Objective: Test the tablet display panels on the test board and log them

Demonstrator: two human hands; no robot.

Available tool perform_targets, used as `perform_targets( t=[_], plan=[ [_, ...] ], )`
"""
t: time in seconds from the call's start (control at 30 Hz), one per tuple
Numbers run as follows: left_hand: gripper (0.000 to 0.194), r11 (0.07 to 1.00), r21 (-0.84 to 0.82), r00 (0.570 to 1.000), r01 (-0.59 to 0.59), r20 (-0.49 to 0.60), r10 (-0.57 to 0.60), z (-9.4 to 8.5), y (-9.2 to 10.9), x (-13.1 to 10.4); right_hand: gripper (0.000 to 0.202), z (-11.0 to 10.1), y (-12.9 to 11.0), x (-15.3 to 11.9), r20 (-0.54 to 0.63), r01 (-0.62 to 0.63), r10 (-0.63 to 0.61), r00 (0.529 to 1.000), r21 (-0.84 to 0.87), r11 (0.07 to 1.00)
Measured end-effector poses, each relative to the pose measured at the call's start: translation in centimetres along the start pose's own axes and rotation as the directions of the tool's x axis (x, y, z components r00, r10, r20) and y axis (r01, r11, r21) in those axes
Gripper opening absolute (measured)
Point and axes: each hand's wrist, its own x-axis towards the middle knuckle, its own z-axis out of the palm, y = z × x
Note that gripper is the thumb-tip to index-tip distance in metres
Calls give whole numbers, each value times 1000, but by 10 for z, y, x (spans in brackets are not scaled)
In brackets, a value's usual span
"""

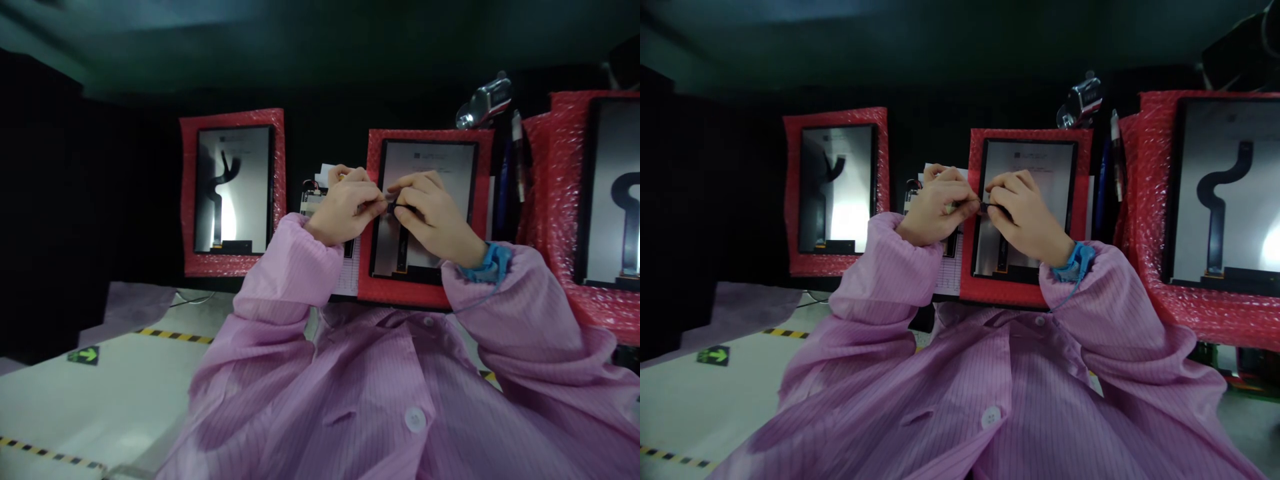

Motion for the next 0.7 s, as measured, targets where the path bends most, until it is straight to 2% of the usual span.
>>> perform_targets(
  t=[0.5,0.7],
  plan=[
    [39,998,-6,997,-55,-57,54,0,-1,-2,18,-7,3,-1,66,-1,-3,998,57,998],
    [36,998,-18,997,-52,-50,51,-3,0,-1,20,-8,4,-1,78,20,-24,997,49,999]
  ],
)
